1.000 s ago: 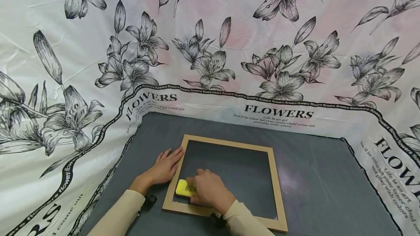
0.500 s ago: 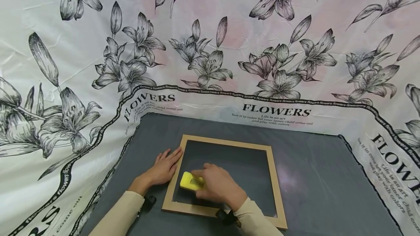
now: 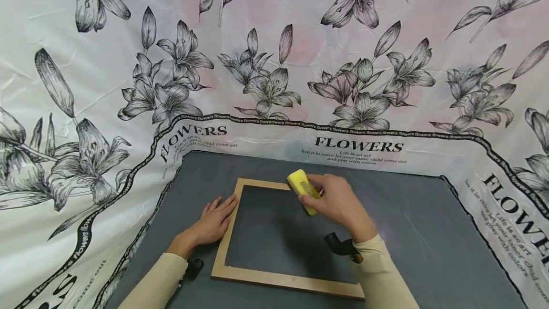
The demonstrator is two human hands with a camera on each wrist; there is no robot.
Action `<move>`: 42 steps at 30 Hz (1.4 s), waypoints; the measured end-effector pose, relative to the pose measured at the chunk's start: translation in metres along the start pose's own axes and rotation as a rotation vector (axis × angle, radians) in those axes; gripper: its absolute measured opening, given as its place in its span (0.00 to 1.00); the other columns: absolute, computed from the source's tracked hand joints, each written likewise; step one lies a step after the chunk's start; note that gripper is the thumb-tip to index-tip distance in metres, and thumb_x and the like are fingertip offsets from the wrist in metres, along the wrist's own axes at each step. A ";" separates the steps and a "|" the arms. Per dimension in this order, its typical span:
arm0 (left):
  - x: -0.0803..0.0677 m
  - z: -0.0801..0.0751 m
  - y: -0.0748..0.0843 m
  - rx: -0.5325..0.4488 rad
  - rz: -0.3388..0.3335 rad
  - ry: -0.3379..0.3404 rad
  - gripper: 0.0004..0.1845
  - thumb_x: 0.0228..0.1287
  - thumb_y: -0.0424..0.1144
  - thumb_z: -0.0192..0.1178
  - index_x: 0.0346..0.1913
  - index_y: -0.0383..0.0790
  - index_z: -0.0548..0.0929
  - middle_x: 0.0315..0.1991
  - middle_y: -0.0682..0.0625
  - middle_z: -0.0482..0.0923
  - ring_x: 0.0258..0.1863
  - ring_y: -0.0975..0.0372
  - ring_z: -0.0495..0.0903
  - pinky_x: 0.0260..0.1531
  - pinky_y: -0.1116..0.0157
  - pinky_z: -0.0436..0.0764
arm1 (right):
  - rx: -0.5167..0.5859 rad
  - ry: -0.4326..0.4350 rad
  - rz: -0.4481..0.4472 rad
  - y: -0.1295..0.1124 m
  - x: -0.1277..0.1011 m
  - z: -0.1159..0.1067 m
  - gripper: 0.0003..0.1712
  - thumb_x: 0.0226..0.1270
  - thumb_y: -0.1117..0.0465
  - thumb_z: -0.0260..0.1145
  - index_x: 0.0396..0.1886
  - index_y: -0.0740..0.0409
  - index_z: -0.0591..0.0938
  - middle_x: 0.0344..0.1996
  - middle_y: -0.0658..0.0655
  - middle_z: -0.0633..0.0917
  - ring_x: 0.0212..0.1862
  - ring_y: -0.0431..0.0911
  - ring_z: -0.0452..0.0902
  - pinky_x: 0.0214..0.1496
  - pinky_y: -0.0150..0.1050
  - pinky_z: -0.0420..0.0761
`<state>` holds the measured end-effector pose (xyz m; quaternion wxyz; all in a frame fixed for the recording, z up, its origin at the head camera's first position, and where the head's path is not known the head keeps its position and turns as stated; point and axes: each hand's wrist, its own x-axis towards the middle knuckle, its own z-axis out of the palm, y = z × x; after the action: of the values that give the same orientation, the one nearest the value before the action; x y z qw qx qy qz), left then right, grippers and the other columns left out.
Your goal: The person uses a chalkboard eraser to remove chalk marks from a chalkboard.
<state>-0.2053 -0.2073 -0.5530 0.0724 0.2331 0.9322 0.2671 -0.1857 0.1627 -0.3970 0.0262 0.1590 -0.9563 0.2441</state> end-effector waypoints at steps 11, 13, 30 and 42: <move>-0.001 0.005 -0.003 -0.051 0.026 0.038 0.32 0.86 0.34 0.51 0.87 0.36 0.62 0.89 0.37 0.55 0.84 0.26 0.51 0.76 0.21 0.47 | -0.048 0.098 0.374 0.086 -0.038 -0.052 0.48 0.77 0.36 0.69 0.78 0.70 0.75 0.51 0.75 0.90 0.36 0.55 0.87 0.27 0.42 0.80; -0.001 0.006 -0.005 -0.060 0.029 0.040 0.32 0.87 0.36 0.50 0.88 0.38 0.61 0.89 0.39 0.54 0.85 0.26 0.51 0.76 0.21 0.46 | -0.056 0.092 0.438 0.099 -0.046 -0.054 0.49 0.77 0.36 0.68 0.78 0.71 0.75 0.54 0.77 0.88 0.40 0.60 0.88 0.29 0.45 0.81; 0.000 0.005 -0.001 -0.058 -0.011 0.013 0.33 0.86 0.34 0.51 0.88 0.37 0.60 0.90 0.39 0.52 0.86 0.28 0.48 0.78 0.22 0.44 | -0.041 -0.013 0.684 0.164 -0.080 -0.013 0.51 0.74 0.37 0.71 0.74 0.78 0.74 0.56 0.82 0.82 0.46 0.66 0.81 0.44 0.60 0.84; -0.002 0.002 0.004 -0.043 -0.017 0.013 0.33 0.85 0.33 0.51 0.88 0.36 0.59 0.90 0.39 0.52 0.86 0.28 0.48 0.78 0.22 0.44 | -0.023 -0.060 0.739 0.170 -0.081 0.016 0.50 0.69 0.40 0.77 0.73 0.76 0.76 0.57 0.81 0.82 0.48 0.67 0.80 0.49 0.62 0.82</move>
<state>-0.2018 -0.2044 -0.5528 0.0734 0.2216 0.9288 0.2879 -0.1625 0.3201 -0.4993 -0.0899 -0.1903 -0.9522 0.2214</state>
